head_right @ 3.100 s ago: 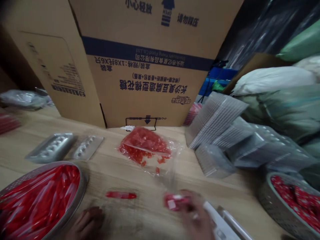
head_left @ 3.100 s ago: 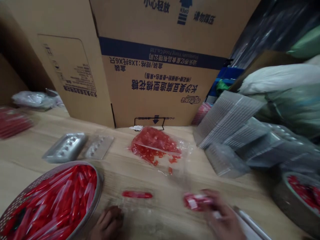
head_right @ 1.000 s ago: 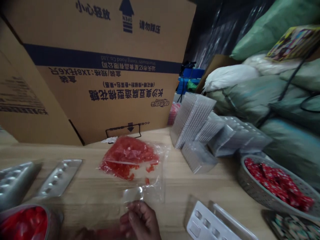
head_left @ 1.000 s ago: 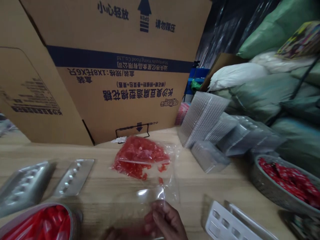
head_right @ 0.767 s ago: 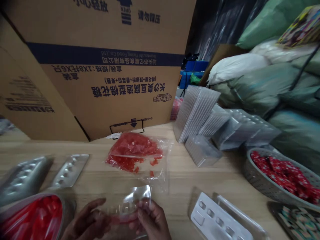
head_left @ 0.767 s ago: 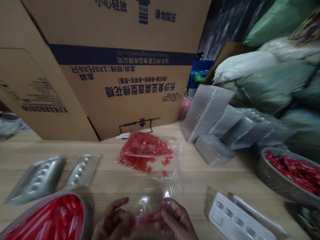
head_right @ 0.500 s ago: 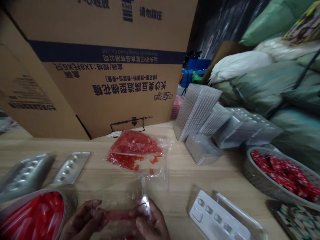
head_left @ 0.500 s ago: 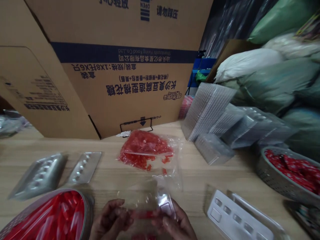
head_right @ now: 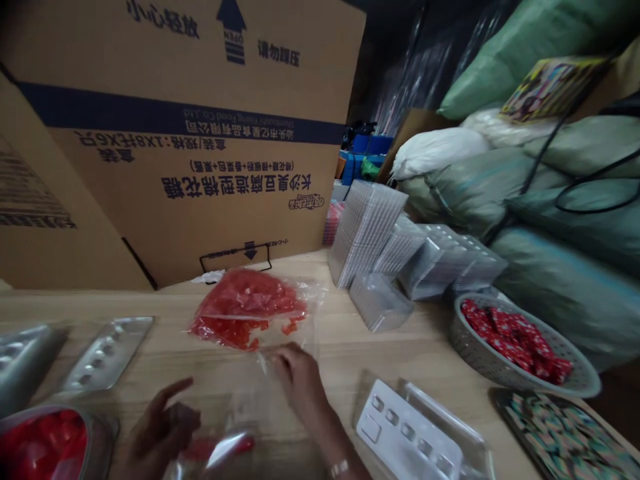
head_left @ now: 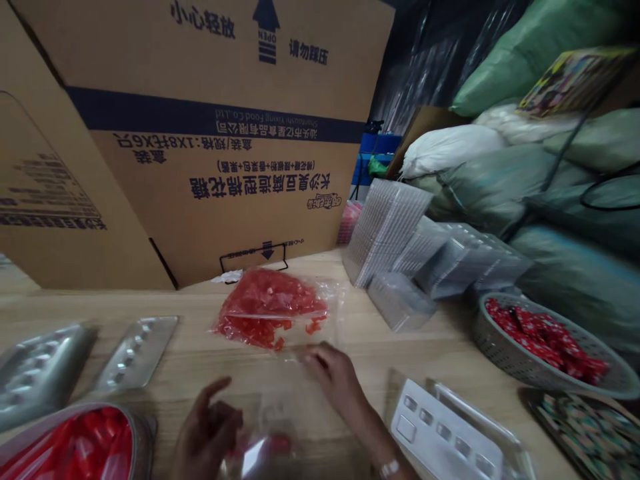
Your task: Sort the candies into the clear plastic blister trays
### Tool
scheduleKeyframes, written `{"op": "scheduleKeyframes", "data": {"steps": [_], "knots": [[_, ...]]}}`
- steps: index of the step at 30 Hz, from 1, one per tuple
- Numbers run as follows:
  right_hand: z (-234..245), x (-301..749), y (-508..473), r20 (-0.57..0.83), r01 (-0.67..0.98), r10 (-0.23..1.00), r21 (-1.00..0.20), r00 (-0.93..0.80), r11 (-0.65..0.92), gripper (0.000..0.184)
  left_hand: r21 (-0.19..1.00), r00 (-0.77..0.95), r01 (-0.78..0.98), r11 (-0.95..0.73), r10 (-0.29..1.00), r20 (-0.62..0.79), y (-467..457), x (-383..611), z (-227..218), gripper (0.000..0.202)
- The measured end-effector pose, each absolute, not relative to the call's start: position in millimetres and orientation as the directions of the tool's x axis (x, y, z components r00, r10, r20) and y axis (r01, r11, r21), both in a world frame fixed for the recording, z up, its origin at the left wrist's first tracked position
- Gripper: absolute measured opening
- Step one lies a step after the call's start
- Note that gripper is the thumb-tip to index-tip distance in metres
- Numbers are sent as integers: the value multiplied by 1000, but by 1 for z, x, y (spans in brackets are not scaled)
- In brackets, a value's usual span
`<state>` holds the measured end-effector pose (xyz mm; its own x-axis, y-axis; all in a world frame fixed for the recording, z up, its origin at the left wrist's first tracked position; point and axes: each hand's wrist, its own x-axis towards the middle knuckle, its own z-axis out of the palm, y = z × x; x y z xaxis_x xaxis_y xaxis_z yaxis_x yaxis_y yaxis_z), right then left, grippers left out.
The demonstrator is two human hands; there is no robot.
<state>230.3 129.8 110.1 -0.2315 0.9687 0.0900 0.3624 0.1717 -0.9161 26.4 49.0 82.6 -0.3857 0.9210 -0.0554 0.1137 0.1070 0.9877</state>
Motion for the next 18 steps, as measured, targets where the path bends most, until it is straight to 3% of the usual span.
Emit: {"op": "scheduleKeyframes", "data": {"steps": [3, 8, 11, 15, 18], "knots": [[84, 233, 169, 117, 375, 987, -915, -110, 150, 14, 988, -457, 29, 153, 881, -123, 85, 12, 66, 57], [57, 246, 178, 76, 248, 993, -964, -92, 97, 5, 962, -317, -12, 273, 911, -263, 101, 8, 37, 41], [57, 259, 167, 36, 129, 997, -991, -75, 46, 22, 963, -201, -24, 268, 942, -268, 99, 6, 33, 38], [57, 261, 150, -56, -17, 995, -998, -83, -58, 38, 950, -110, 264, 165, 984, -141, 105, -2, 37, 33], [50, 254, 141, -116, -88, 986, -988, -119, -127, 43, 885, -46, 457, 87, 996, -75, 106, 0, 39, 42]]}}
